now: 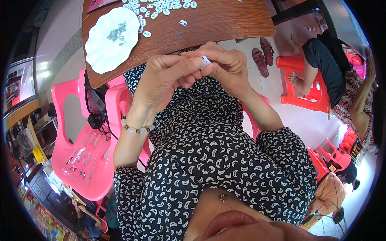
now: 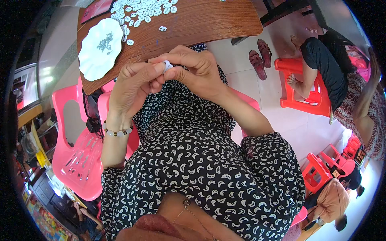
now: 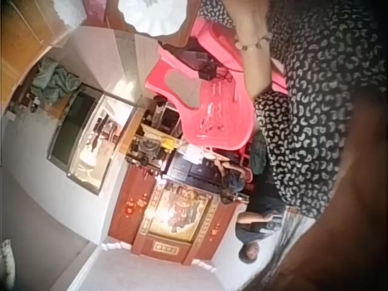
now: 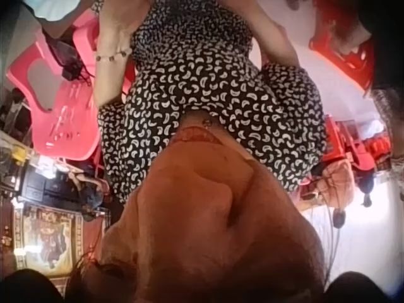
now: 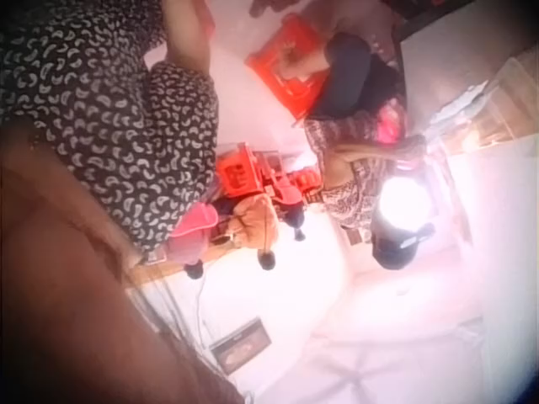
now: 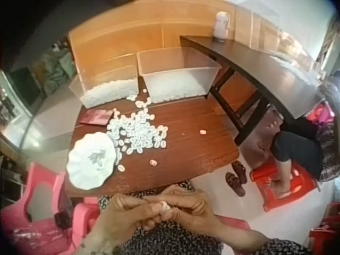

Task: Sorting and examining small white plastic hardware components on a table.

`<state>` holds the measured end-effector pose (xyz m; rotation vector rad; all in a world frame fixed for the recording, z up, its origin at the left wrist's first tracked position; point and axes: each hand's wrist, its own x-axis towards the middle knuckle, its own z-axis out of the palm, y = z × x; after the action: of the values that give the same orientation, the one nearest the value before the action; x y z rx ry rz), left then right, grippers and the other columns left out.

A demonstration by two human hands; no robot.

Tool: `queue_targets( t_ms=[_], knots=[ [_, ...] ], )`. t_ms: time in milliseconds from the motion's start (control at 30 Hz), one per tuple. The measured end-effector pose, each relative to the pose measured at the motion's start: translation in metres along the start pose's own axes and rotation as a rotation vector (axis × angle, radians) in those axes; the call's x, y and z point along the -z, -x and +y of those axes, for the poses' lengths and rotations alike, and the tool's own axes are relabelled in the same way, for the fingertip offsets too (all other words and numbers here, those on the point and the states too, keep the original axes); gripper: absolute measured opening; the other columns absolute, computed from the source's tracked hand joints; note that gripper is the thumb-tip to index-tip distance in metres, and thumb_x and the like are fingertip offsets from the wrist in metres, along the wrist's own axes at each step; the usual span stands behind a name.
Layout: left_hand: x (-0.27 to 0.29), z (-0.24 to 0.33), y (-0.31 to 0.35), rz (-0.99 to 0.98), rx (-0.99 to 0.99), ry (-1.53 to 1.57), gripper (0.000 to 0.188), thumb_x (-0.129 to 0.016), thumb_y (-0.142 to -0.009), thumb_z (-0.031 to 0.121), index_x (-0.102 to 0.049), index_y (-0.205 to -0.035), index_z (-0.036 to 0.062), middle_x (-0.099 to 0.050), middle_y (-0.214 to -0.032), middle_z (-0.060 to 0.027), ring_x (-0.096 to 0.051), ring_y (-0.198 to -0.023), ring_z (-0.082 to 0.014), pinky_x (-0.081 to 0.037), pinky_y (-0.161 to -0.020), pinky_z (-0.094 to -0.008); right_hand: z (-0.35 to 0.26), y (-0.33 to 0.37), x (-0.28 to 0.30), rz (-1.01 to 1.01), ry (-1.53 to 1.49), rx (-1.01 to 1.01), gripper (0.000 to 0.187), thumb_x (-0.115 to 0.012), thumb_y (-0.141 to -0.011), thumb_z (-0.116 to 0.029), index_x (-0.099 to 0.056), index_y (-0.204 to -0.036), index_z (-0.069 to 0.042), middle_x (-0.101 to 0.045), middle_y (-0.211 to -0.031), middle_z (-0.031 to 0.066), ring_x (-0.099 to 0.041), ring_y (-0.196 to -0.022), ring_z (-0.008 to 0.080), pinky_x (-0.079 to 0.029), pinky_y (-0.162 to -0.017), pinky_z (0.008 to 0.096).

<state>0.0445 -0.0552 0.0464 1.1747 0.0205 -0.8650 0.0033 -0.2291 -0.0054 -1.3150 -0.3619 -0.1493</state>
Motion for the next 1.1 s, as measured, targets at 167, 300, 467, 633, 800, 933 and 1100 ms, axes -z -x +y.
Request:
queue_targets(
  t_ms=[167, 300, 467, 633, 800, 933, 1100],
  knots=[
    [0.003, -0.001, -0.001, -0.014, 0.018, 0.004, 0.017, -0.068, -0.085, 0.016, -0.071, -0.088, -0.001, -0.066, -0.071, -0.0048, -0.057, -0.061, -0.0064, -0.046, -0.056, -0.018, 0.008, 0.002, 0.001, 0.0, 0.099, 0.051, 0.025, -0.064, -0.087, -0.01, -0.066, -0.11, -0.002, -0.067, -0.09, 0.0075, -0.06, -0.085, 0.0107, -0.051, -0.072, 0.0233],
    [0.003, -0.003, -0.002, 0.01, -0.012, -0.01, 0.018, -0.067, -0.086, 0.017, -0.071, -0.088, -0.0004, -0.067, -0.073, -0.0055, -0.059, -0.063, -0.0067, -0.048, -0.059, -0.018, 0.009, 0.001, 0.001, -0.009, 0.021, -0.004, 0.026, -0.061, -0.089, -0.012, -0.064, -0.113, -0.001, -0.066, -0.093, 0.007, -0.06, -0.086, 0.0097, -0.051, -0.072, 0.0234],
    [0.009, -0.004, -0.013, -0.009, -0.08, 0.005, 0.023, -0.062, -0.09, 0.021, -0.069, -0.097, -0.001, -0.067, -0.081, -0.0057, -0.059, -0.067, -0.0066, -0.049, -0.062, -0.0182, 0.018, -0.01, 0.007, -0.077, -0.139, -0.069, 0.032, -0.055, -0.094, -0.018, -0.058, -0.12, 0.001, -0.063, -0.106, 0.0059, -0.059, -0.092, 0.0088, -0.048, -0.083, 0.0249],
    [0.017, -0.01, -0.021, -0.014, -0.137, 0.033, 0.025, -0.059, -0.092, 0.022, -0.068, -0.094, -0.0019, -0.067, -0.082, -0.0054, -0.057, -0.068, -0.0076, -0.048, -0.065, -0.0199, 0.026, -0.013, 0.009, -0.073, -0.195, -0.139, 0.037, -0.052, -0.096, -0.019, -0.053, -0.127, 0.0, -0.062, -0.114, 0.0063, -0.057, -0.103, 0.0105, -0.045, -0.092, 0.0257],
    [0.023, -0.01, -0.026, -0.026, -0.113, 0.048, 0.024, -0.06, -0.092, 0.021, -0.067, -0.096, -0.0016, -0.066, -0.083, -0.0047, -0.057, -0.068, -0.0071, -0.048, -0.064, -0.0195, 0.025, -0.018, 0.009, -0.075, -0.124, -0.135, 0.036, -0.052, -0.096, -0.018, -0.052, -0.128, 0.0, -0.061, -0.115, 0.0061, -0.056, -0.104, 0.0104, -0.045, -0.092, 0.0255],
    [0.028, -0.01, -0.029, -0.026, -0.103, 0.098, 0.023, -0.06, -0.091, 0.021, -0.067, -0.097, -0.0004, -0.066, -0.082, -0.0037, -0.057, -0.067, -0.0064, -0.048, -0.064, -0.0191, 0.023, -0.022, 0.008, -0.072, -0.139, -0.159, 0.036, -0.052, -0.096, -0.016, -0.052, -0.128, 0.001, -0.062, -0.111, 0.0059, -0.057, -0.101, 0.01, -0.046, -0.09, 0.0253],
    [0.03, -0.007, -0.031, -0.011, -0.112, 0.131, 0.022, -0.061, -0.091, 0.021, -0.067, -0.095, -0.0004, -0.065, -0.082, -0.0033, -0.057, -0.067, -0.0065, -0.048, -0.064, -0.0192, 0.024, -0.03, 0.004, -0.058, -0.116, -0.176, 0.035, -0.053, -0.095, -0.015, -0.053, -0.127, 0.001, -0.063, -0.107, 0.0064, -0.059, -0.095, 0.0099, -0.048, -0.087, 0.0258]
  ],
)
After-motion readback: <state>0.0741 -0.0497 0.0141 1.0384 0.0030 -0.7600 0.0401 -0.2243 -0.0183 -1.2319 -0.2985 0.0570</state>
